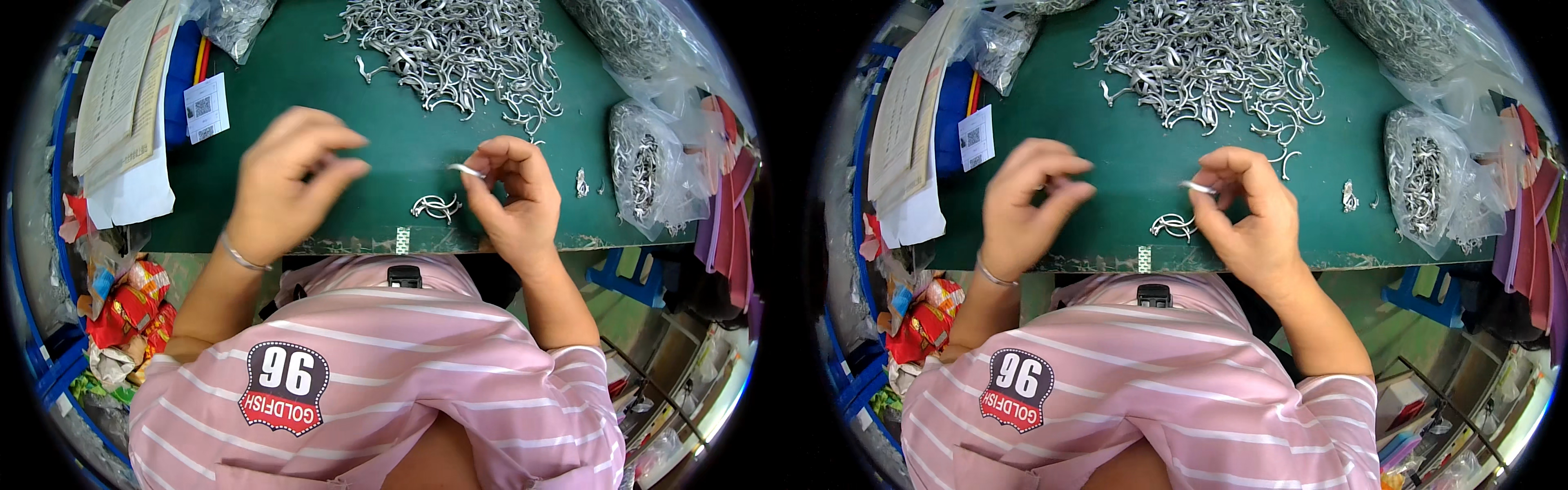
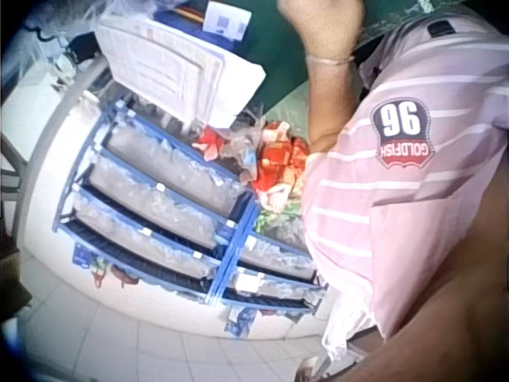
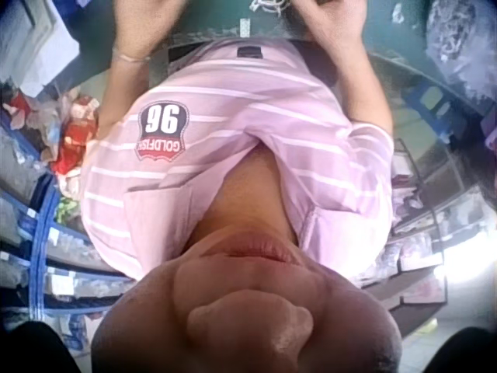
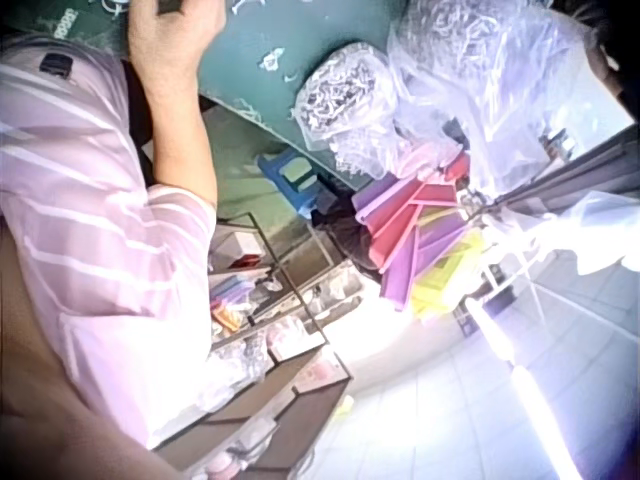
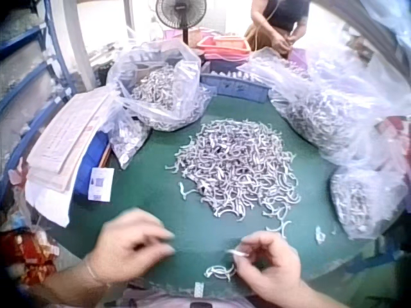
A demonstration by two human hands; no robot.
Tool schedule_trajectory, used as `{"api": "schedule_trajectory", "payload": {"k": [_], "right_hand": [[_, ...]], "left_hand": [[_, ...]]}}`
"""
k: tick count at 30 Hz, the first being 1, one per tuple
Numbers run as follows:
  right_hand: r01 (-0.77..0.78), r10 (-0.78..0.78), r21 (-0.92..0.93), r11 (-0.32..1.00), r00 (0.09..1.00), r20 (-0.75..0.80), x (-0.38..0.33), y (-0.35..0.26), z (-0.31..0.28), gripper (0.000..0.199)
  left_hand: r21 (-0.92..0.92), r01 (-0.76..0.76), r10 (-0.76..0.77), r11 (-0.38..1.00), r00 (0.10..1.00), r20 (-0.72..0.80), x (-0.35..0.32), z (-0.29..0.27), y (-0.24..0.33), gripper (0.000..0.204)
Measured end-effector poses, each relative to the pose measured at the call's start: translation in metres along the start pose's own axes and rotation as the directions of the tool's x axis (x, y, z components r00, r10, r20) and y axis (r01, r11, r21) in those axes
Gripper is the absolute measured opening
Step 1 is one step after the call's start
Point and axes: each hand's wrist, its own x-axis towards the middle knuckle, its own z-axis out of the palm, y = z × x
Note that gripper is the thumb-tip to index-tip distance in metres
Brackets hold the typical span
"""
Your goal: The person picks up two small curved metal components from a pile on the work table and joins them together by hand.
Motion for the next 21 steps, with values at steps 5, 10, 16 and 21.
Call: {"api": "schedule_trajectory", "payload": {"k": [5, 10, 16, 21], "right_hand": [[-0.04, 0.019, 0.302, 0.953, 0.997, 0.073, -0.009, -0.013, 0.009, 0.039], [-0.115, 0.089, 0.299, 0.947, 0.991, 0.099, -0.013, -0.017, 0.001, 0.029], [0.315, -0.284, -0.132, 0.94, 0.935, 0.215, -0.015, -0.012, -0.011, 0.017], [0.114, -0.194, -0.579, 0.808, 0.978, -0.079, -0.006, 0.001, -0.044, 0.007]], "left_hand": [[-0.16, -0.121, 0.142, 0.98, 0.982, 0.125, 0.011, 0.042, 0.018, 0.017], [-0.212, -0.086, 0.111, 0.974, 0.988, 0.109, 0.006, 0.048, 0.017, 0.013], [-0.109, -0.306, 0.32, 0.946, 0.935, 0.15, 0.002, 0.05, 0.012, 0.015], [0.026, -0.308, 0.296, 0.951, 0.93, 0.218, 0.005, 0.05, 0.0, 0.016]]}}
